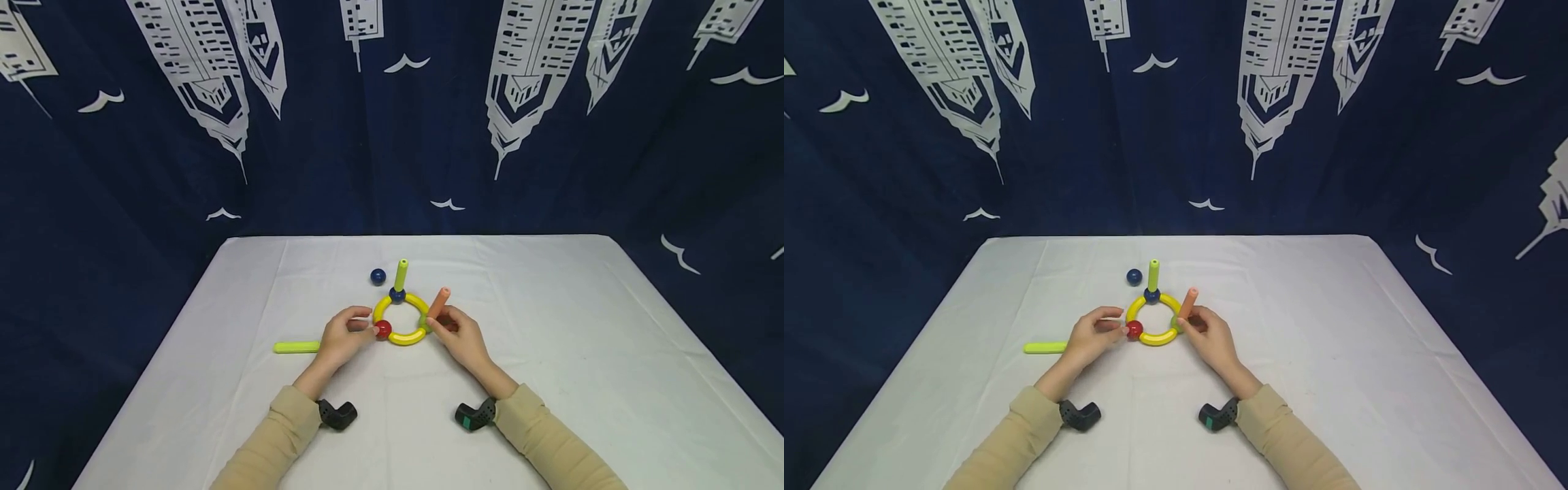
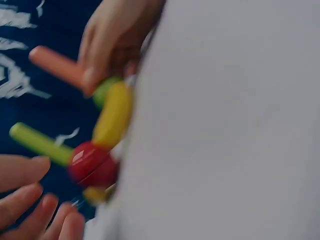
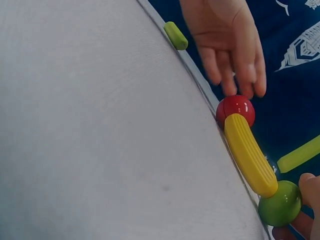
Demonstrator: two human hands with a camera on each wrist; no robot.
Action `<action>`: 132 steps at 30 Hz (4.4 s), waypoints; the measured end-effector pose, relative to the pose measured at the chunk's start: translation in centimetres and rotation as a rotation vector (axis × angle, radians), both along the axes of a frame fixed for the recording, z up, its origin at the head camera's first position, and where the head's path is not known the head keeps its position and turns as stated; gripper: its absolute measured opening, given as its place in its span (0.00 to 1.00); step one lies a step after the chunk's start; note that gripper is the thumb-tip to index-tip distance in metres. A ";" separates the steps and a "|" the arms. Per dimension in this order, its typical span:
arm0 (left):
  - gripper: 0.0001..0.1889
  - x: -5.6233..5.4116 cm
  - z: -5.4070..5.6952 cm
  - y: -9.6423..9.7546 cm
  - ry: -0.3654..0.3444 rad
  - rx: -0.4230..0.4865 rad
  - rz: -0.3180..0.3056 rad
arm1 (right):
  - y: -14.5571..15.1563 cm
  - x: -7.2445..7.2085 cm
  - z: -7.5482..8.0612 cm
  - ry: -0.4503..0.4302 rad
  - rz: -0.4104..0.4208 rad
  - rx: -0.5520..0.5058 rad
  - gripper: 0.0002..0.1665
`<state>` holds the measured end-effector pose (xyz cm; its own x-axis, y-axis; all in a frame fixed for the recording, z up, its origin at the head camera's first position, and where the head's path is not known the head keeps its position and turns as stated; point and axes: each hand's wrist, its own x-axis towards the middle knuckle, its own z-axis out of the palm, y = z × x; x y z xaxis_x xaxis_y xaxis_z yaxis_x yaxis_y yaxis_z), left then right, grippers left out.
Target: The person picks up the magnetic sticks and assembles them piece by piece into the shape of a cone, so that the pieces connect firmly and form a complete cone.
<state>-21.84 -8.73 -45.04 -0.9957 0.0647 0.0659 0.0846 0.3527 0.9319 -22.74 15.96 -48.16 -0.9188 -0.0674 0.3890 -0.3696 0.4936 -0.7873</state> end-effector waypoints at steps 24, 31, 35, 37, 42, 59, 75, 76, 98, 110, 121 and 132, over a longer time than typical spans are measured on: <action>0.24 -2.0 -0.3 -15.1 -0.141 0.047 -0.467 | -0.1 0.2 0.1 0.035 0.025 0.074 0.19; 0.21 -2.1 0.1 -14.3 -0.116 -0.085 -0.494 | -0.1 0.2 0.1 0.071 0.033 0.115 0.18; 0.20 -2.0 0.3 -13.7 -0.124 -0.113 -0.442 | -0.1 0.2 0.1 0.078 0.030 0.140 0.18; 0.21 -2.1 0.5 -13.2 -0.116 -0.098 -0.400 | -0.1 0.2 0.1 0.092 0.031 0.153 0.17; 0.25 -2.2 1.2 -10.7 -0.044 0.044 -0.309 | 0.0 0.3 0.1 0.139 0.032 0.192 0.16; 0.22 0.2 4.6 -1.0 0.173 0.353 -0.160 | 0.1 0.0 -0.1 0.168 0.007 0.226 0.18; 0.22 0.2 4.6 1.2 0.256 0.333 -0.107 | -0.1 0.3 0.0 0.161 0.053 0.161 0.16; 0.22 0.2 4.5 1.3 0.254 0.331 -0.108 | 0.0 0.3 0.0 0.163 0.052 0.160 0.16; 0.21 -2.0 -0.3 1.0 0.055 0.017 -0.087 | -0.1 0.1 -0.1 0.076 0.051 0.106 0.18; 0.18 -1.9 -1.0 0.8 0.004 -0.045 -0.207 | -0.1 0.0 0.1 0.028 0.003 0.069 0.19; 0.18 -4.3 1.0 -2.1 -0.085 -0.009 -0.274 | 0.0 -0.1 0.2 -0.041 -0.036 0.063 0.18; 0.23 -9.8 0.6 0.3 0.019 -0.088 0.064 | 0.0 -0.3 0.1 0.016 0.019 0.067 0.16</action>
